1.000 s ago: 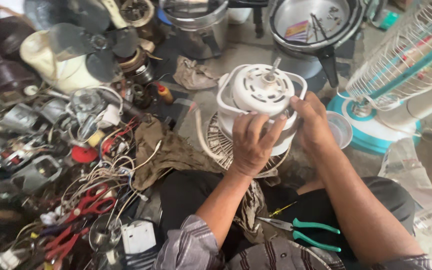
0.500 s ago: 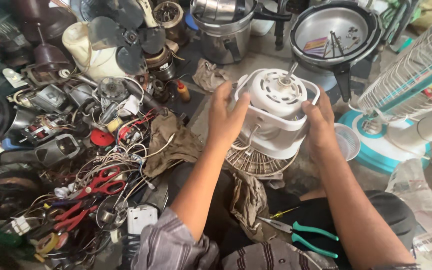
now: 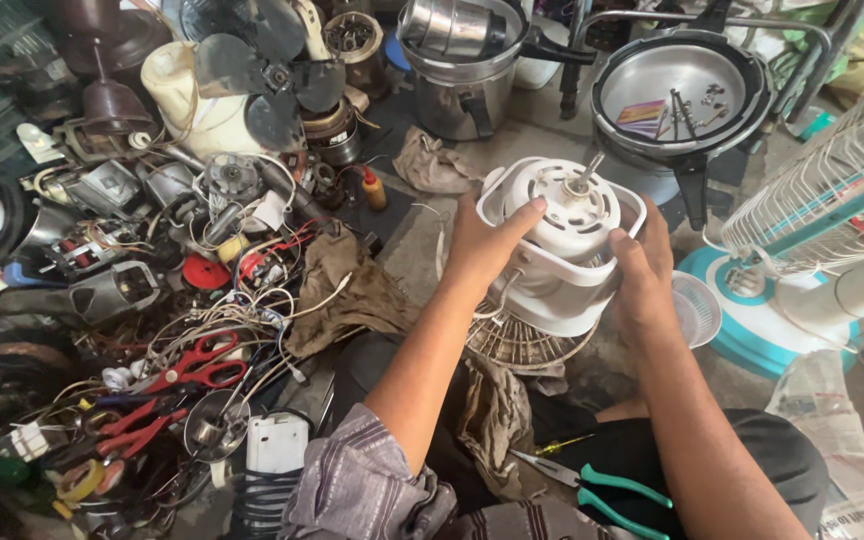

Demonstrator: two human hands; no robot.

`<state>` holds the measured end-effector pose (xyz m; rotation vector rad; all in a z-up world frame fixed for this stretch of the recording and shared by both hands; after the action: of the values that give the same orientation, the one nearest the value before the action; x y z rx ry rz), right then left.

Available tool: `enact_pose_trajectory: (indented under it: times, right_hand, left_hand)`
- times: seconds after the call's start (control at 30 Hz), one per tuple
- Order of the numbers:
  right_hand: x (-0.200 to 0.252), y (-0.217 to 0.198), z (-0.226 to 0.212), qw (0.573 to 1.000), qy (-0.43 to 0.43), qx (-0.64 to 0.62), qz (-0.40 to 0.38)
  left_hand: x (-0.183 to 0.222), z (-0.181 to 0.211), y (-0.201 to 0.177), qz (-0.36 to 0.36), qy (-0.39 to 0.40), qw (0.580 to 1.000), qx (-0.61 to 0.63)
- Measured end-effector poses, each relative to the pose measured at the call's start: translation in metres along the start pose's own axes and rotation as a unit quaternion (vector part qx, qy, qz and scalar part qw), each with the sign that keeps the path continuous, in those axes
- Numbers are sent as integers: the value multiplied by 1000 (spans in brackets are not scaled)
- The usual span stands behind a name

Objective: The person disassembles a white plastic appliance housing, likely a fan or heater, using pliers to remove clips and separate the casing. They inspect the internal components and wiring, then reassemble the housing and test the fit.

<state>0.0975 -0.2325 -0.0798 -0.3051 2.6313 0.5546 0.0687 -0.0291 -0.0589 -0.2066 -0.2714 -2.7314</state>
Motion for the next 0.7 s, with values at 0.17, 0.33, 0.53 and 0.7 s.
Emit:
enact_pose_trajectory:
  times: [0.17,0.33,0.53,0.7]
  right_hand:
    - [-2,0,3,1000,-21,3,6]
    - [8,-2,4,999,-14,25,25]
    - [8,-3,5,989,-54,134,22]
    - [6,-2,8,993,-68,100,8]
  left_hand:
    - [-5,3,0,-44,116,992,-25]
    - [-11,-8,2,-42,113,992,-25]
    - [-12,-17,-7,76,79,982,-155]
    - [-23,-19,-9,5,71,995,-73]
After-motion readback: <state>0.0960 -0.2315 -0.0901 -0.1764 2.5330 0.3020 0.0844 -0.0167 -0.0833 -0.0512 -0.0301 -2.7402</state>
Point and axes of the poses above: each hand's wrist, its own x-axis away from the middle knuckle, its own y-axis out of the palm, z = x × y, the point moved 4 cm from there along -x, towards the middle knuckle, and after that the axes turned 10 degrees about -y, right-handed, at the moved point
